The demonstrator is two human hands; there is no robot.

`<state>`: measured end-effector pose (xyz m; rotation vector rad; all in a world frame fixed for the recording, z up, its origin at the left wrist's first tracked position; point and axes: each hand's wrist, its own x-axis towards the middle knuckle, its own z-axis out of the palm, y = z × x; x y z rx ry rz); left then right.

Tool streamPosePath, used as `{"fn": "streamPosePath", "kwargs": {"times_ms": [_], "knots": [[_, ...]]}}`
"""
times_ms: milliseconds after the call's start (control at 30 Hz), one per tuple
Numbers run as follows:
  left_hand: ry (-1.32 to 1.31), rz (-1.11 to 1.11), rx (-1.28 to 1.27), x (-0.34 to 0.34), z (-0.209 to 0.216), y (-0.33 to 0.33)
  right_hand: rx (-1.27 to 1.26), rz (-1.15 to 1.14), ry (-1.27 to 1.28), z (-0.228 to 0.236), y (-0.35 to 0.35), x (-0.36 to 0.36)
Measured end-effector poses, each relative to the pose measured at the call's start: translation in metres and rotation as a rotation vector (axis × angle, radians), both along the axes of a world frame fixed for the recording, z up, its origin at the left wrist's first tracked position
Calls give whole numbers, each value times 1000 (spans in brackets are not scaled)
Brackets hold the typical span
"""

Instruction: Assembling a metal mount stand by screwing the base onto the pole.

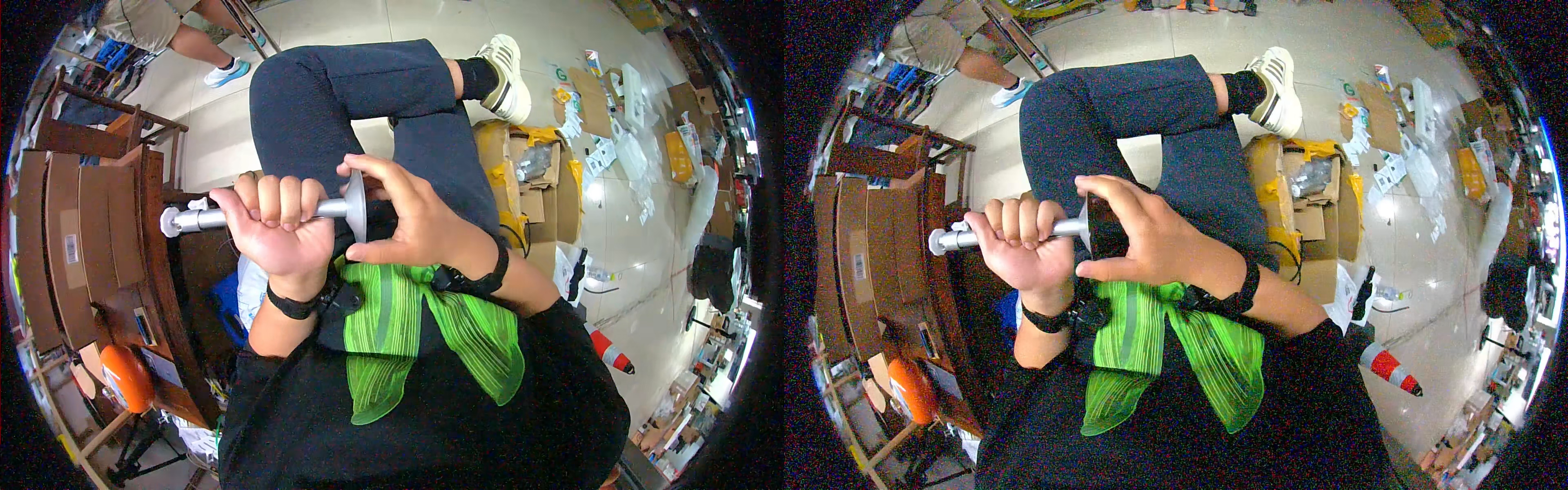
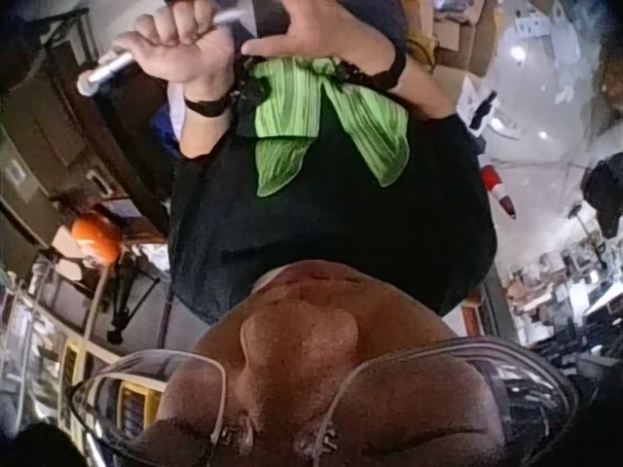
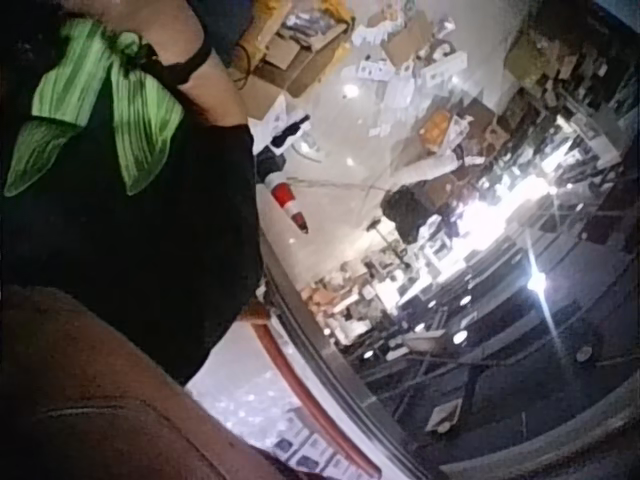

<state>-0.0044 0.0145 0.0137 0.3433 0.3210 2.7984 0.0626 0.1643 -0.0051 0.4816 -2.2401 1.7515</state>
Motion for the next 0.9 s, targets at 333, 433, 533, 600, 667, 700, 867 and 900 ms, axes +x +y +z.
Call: {"fn": "streamPosePath", "kwargs": {"times_ms": [333, 433, 533, 600, 667, 700, 867, 900], "knots": [[82, -11, -22, 4, -3, 4, -324, 205, -378, -24, 6, -7], [60, 26, -24, 0, -3, 1, -138, -20, 135, -4, -2, -4], [49, -8, 3, 1, -3, 0, -33, 41, -25, -4, 2, -2], [53, 5, -19, 3, -4, 1, -124, 63, -58, -3, 3, -3], [56, 22, -44, 3, -7, 2, -214, 120, -417, -2, 3, -3], [53, 10, -31, 1, -9, 1, -170, 102, -345, -5, 2, -3], [90, -31, -19, 4, -8, 3, -464, 310, -664, -4, 6, -6], [153, -24, -47, 5, -9, 4, -693, 436, -924, -3, 7, -7]]}}
